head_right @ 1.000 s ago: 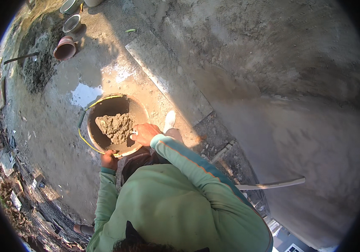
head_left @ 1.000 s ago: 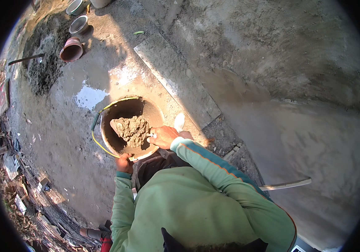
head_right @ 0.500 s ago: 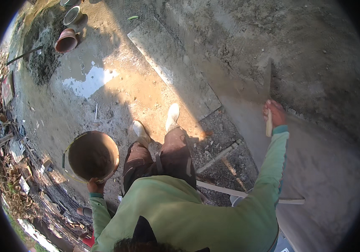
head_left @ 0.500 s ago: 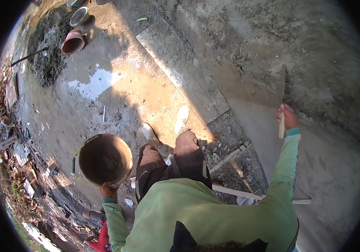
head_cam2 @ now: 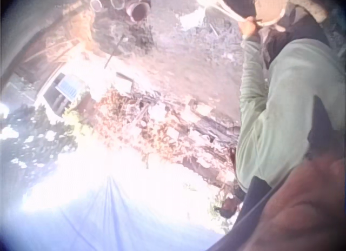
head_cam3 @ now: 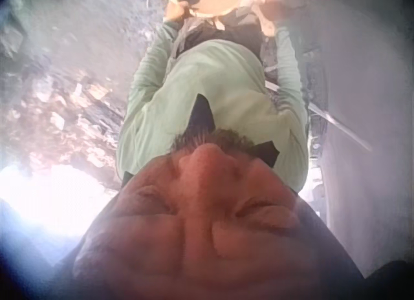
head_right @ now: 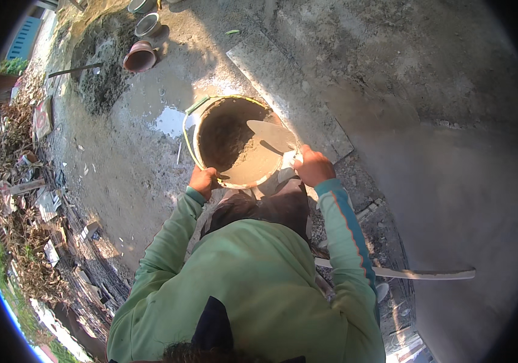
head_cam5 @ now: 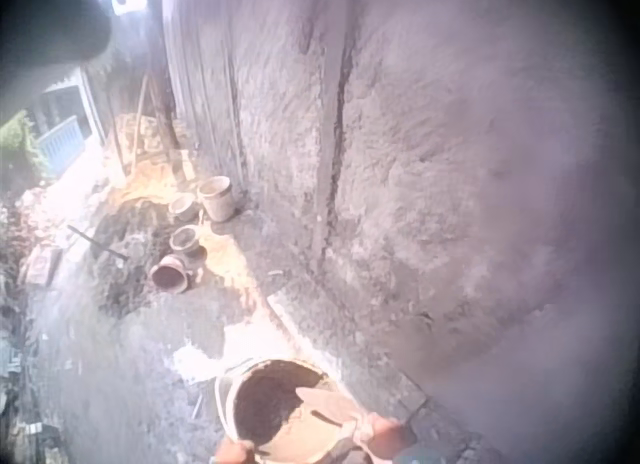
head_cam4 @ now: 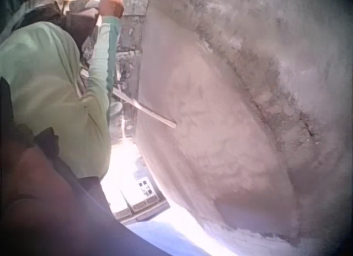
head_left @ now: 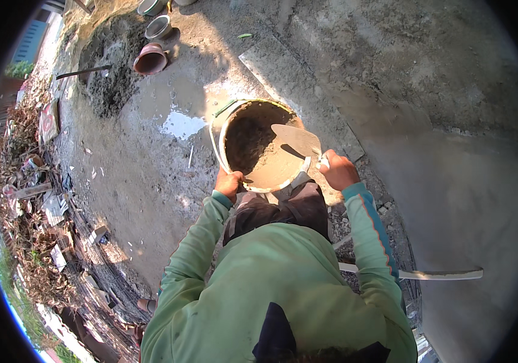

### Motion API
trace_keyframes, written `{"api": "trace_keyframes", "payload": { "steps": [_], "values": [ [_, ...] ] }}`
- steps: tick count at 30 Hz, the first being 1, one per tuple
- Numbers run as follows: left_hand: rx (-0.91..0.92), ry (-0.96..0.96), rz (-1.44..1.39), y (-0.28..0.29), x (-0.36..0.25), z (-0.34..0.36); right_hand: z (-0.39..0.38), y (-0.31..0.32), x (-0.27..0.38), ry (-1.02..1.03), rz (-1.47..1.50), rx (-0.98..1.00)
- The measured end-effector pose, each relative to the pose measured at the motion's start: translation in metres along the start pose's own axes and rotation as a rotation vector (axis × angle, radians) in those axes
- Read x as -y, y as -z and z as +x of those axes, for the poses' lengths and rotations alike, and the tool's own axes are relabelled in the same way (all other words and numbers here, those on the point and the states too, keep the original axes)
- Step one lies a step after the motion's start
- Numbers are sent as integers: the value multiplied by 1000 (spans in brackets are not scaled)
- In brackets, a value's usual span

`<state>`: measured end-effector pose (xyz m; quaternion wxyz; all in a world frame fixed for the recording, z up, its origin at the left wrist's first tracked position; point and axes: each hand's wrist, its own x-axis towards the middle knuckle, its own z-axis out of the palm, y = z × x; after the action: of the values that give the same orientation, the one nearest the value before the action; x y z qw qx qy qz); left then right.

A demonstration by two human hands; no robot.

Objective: The person scoops wet cement from a bucket using a trowel and applies it to a concrete floor, smoothing the surface. They repeatedly transfer material from the bucket to the floor and spread it evenly. Later, the person uses a hoe to mix a pile of dry cement on the ground.

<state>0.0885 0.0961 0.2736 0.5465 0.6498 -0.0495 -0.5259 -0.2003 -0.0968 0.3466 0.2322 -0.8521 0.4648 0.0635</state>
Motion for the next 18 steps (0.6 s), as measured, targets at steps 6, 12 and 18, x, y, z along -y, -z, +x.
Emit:
{"api": "trace_keyframes", "payload": {
  "steps": [6, 12, 18],
  "values": [
    [302, -200, -126, -25, -69, -47, 27, -62, 96, 59, -187, -304],
    [197, -657, 489, -8, -79, -71, 24, -19, 112, -59, -394, -644],
    [346, -627, 406, -7, -92, -113, -14, -44, 96, 132, -102, 202]
  ]
}}
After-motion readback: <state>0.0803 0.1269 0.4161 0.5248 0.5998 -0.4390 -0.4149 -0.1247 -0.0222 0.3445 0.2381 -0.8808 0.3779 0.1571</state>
